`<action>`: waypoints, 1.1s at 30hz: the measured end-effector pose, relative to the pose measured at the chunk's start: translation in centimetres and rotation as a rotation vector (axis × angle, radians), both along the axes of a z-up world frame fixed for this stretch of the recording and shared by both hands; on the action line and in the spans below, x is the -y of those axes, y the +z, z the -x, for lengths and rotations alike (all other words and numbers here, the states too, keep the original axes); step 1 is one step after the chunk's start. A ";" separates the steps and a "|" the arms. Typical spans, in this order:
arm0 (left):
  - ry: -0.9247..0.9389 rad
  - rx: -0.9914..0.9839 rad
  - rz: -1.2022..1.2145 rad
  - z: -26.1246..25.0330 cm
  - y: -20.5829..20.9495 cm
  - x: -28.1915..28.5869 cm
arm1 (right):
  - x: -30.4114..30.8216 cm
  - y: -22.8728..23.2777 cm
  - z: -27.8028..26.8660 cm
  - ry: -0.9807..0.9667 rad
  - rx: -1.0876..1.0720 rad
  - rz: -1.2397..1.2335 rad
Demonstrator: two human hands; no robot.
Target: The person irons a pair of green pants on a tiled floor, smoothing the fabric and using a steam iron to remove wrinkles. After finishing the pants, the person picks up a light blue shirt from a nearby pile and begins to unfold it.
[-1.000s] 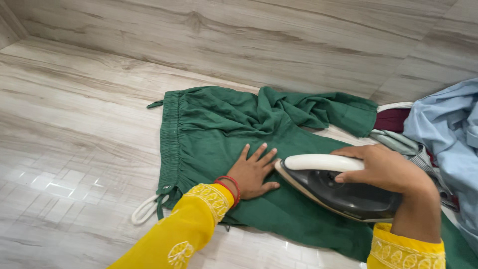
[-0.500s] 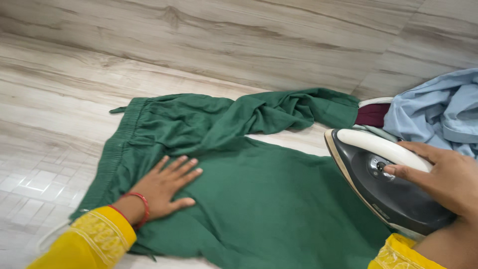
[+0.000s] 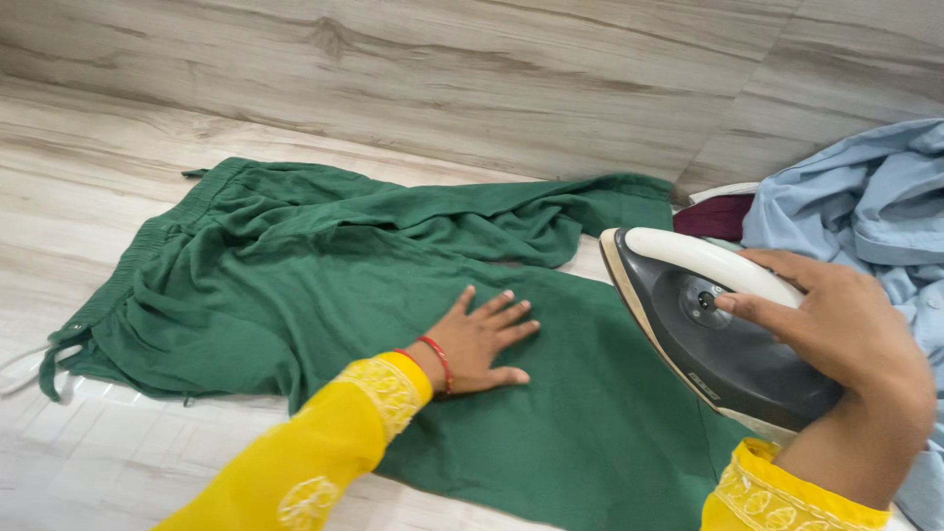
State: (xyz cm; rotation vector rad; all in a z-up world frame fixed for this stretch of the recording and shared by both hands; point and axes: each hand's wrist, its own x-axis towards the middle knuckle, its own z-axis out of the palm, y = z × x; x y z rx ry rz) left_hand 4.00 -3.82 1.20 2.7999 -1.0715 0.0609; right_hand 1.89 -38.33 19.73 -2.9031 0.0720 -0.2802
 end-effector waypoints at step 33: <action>0.398 0.092 0.516 -25.4 0.0 9.2 | 1.2 1.4 0.5 -0.293 -0.083 -0.055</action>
